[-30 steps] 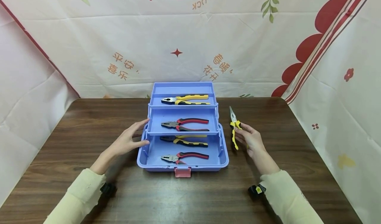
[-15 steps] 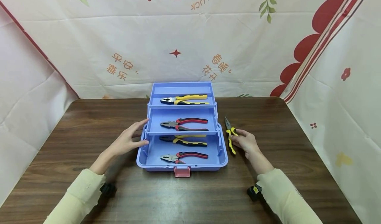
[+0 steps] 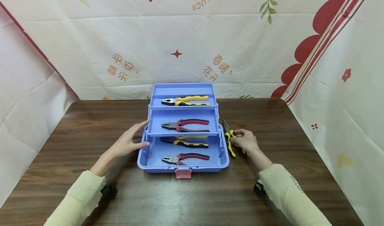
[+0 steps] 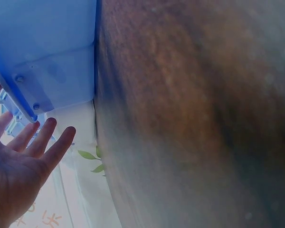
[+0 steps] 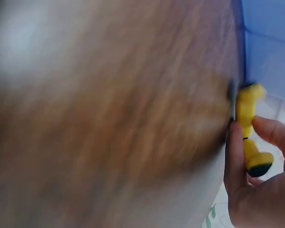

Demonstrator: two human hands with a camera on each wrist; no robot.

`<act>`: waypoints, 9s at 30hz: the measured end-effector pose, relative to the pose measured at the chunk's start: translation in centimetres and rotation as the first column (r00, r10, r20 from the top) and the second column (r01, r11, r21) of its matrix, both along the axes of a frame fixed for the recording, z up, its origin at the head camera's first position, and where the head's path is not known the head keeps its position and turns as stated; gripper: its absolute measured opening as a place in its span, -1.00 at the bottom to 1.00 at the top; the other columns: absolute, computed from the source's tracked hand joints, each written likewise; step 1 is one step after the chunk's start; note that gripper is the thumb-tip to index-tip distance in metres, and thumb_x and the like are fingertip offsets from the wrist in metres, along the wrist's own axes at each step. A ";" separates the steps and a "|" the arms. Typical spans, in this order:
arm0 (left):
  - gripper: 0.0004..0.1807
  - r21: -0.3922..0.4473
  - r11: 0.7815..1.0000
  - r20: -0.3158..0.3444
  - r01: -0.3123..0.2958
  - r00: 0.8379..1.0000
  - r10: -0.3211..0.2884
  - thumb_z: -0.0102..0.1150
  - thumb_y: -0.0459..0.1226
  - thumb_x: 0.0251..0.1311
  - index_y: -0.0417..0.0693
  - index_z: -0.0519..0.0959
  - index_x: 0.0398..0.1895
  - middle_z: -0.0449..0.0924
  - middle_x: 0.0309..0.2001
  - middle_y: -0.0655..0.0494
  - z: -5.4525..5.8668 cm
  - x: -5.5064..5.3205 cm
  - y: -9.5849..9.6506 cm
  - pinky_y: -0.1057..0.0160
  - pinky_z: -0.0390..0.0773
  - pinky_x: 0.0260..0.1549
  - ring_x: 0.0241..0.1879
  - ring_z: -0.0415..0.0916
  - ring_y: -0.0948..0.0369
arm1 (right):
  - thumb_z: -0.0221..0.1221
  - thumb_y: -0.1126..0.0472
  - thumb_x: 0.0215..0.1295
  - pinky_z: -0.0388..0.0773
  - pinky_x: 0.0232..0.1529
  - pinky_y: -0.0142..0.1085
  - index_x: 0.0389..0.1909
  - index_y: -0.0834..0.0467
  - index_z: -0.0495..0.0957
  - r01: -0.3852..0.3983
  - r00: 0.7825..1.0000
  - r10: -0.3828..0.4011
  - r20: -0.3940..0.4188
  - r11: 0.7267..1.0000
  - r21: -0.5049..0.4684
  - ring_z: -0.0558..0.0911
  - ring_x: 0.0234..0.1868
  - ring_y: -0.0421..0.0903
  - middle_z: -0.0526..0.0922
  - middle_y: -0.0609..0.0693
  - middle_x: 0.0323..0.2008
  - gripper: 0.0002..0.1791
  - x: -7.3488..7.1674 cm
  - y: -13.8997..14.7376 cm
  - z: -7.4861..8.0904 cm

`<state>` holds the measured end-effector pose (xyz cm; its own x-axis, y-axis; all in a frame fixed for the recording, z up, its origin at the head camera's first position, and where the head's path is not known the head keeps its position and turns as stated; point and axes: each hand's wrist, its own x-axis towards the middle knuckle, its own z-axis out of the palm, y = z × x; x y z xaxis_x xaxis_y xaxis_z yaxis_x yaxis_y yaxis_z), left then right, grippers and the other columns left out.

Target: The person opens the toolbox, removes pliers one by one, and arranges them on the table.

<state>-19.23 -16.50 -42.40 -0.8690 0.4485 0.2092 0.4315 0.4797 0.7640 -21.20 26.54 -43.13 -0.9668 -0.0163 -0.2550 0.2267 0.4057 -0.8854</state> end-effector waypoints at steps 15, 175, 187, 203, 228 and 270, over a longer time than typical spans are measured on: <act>-0.16 -0.010 1.000 0.002 -0.007 1.000 0.007 0.27 -0.23 -0.01 0.06 0.05 0.33 0.16 0.19 -0.06 0.2 0.1 0.0 -0.04 0.39 -0.12 0.07 0.25 0.02 | 0.24 0.02 0.02 0.45 -0.36 -0.18 -0.09 0.40 0.44 -0.038 0.975 0.141 -0.169 0.865 0.500 0.55 -0.35 0.03 0.57 0.20 -0.31 -0.43 0.6 0.4 0.3; -0.18 -0.031 1.000 -0.033 0.005 0.999 -0.006 0.24 -0.10 0.00 0.06 0.07 0.33 0.17 0.20 -0.06 0.1 0.1 -0.1 -0.02 0.41 -0.13 0.07 0.27 0.03 | 0.16 0.37 0.11 0.41 -0.11 -0.20 -0.01 0.23 0.47 -0.616 0.621 0.741 -0.255 0.662 0.427 0.48 -0.15 -0.07 0.54 0.07 -0.15 -0.63 -11.5 -15.0 13.0; -0.18 -0.030 1.000 -0.021 0.004 1.000 -0.005 0.26 -0.21 0.00 -0.06 0.07 0.32 0.17 0.18 -0.16 1.0 0.6 0.3 -0.07 0.39 -0.13 0.06 0.27 -0.04 | 0.18 0.33 0.11 0.40 -0.21 -0.21 -0.01 0.24 0.46 -0.545 0.629 0.671 -0.392 0.741 0.393 0.45 -0.20 -0.06 0.52 0.08 -0.17 -0.63 -10.9 -13.6 14.9; -0.17 -0.036 0.999 -0.027 0.004 1.000 -0.005 0.25 -0.15 0.00 0.03 0.06 0.33 0.19 0.18 -0.08 0.1 0.2 0.0 0.00 0.40 -0.11 0.06 0.28 0.05 | 0.17 0.32 0.13 0.41 -0.14 -0.24 0.04 0.28 0.41 -0.475 0.701 0.551 -0.452 0.834 0.280 0.45 -0.07 -0.01 0.46 0.17 -0.02 -0.59 -9.5 -8.9 16.9; -0.17 -0.041 0.999 0.012 -0.019 1.000 0.019 0.26 -0.23 0.00 0.05 0.06 0.33 0.15 0.20 -0.07 0.5 0.3 0.2 -0.04 0.37 -0.09 0.06 0.27 0.02 | 0.19 0.06 0.12 0.27 0.04 -0.04 0.12 0.24 0.32 -0.140 0.940 0.187 -0.285 0.975 0.175 0.40 -0.02 0.02 0.39 0.22 0.03 -0.42 -7.3 0.4 12.6; -0.17 -0.040 0.999 0.019 -0.017 1.000 0.017 0.26 -0.23 0.00 0.09 0.05 0.33 0.15 0.21 -0.05 0.3 0.1 0.0 -0.04 0.37 -0.09 0.08 0.26 0.04 | 0.14 0.21 0.12 0.52 -0.31 -0.33 0.13 0.44 0.23 0.055 0.998 -0.055 0.023 0.998 0.028 0.51 -0.40 -0.25 0.49 -0.12 -0.40 -0.40 -2.2 5.9 0.5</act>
<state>-19.16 -16.47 -42.15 -0.8801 0.4414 0.1747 0.4087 0.5172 0.7520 -23.44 32.42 -42.64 -0.9598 0.0441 -0.2771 0.2698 0.4162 -0.8683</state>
